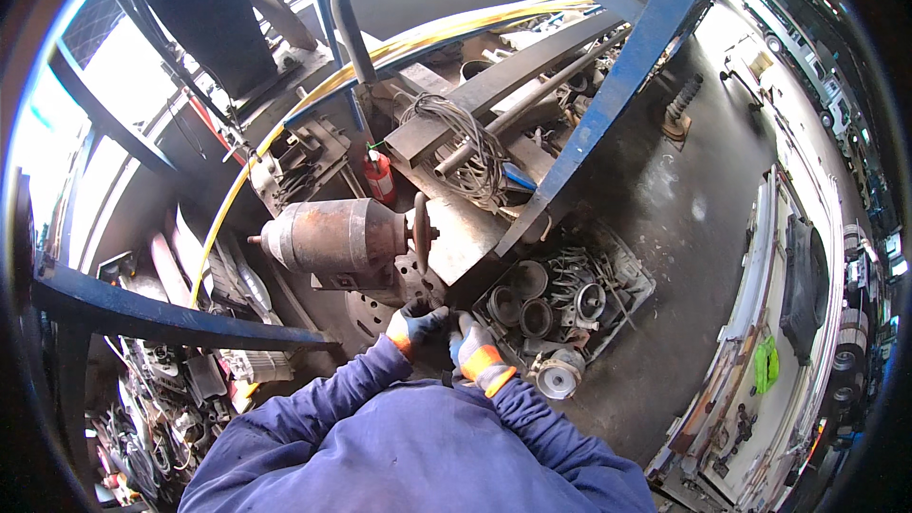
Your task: The person uses a bench grinder to grind a small metal part, repeatedly rotating and repositioning it against the spinning wheel. The person handles the part with gloved hands, occasionally inspecting it before continuing to grind different edges.
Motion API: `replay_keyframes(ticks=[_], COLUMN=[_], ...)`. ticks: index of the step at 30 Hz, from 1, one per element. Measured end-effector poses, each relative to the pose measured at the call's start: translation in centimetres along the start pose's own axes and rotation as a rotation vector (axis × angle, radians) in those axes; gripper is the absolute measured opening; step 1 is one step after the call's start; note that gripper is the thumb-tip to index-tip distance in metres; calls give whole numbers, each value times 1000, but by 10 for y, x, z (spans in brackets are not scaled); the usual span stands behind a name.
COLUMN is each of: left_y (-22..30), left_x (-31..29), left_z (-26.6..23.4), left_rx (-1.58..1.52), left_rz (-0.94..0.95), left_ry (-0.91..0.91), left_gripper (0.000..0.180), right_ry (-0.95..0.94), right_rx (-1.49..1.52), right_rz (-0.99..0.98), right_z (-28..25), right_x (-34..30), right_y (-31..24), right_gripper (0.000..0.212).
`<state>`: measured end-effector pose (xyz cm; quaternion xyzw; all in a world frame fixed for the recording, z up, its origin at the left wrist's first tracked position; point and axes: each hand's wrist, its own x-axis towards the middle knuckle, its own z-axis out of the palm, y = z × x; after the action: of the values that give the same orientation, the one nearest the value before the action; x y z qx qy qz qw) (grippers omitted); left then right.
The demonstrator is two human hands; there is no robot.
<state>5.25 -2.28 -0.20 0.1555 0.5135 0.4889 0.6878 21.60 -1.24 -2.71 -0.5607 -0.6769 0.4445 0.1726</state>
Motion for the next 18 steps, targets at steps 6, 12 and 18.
replay_keyframes(ticks=[6, 12, 18], left_y=[15, 40, 40], left_x=[-7, -14, -14], left_z=[17, 40, 45], left_rx=[-159, -129, 84], left_rz=[-111, 16, 284], left_ry=[-156, -85, -93], left_gripper=[25, 23, 23], right_ry=[9, -12, -24], right_rx=[-87, -36, -66], right_rz=[-101, -163, -191], right_z=[-53, -55, -62], right_x=[23, 53, 56], right_y=[-42, -45, -62], right_gripper=[26, 43, 41])
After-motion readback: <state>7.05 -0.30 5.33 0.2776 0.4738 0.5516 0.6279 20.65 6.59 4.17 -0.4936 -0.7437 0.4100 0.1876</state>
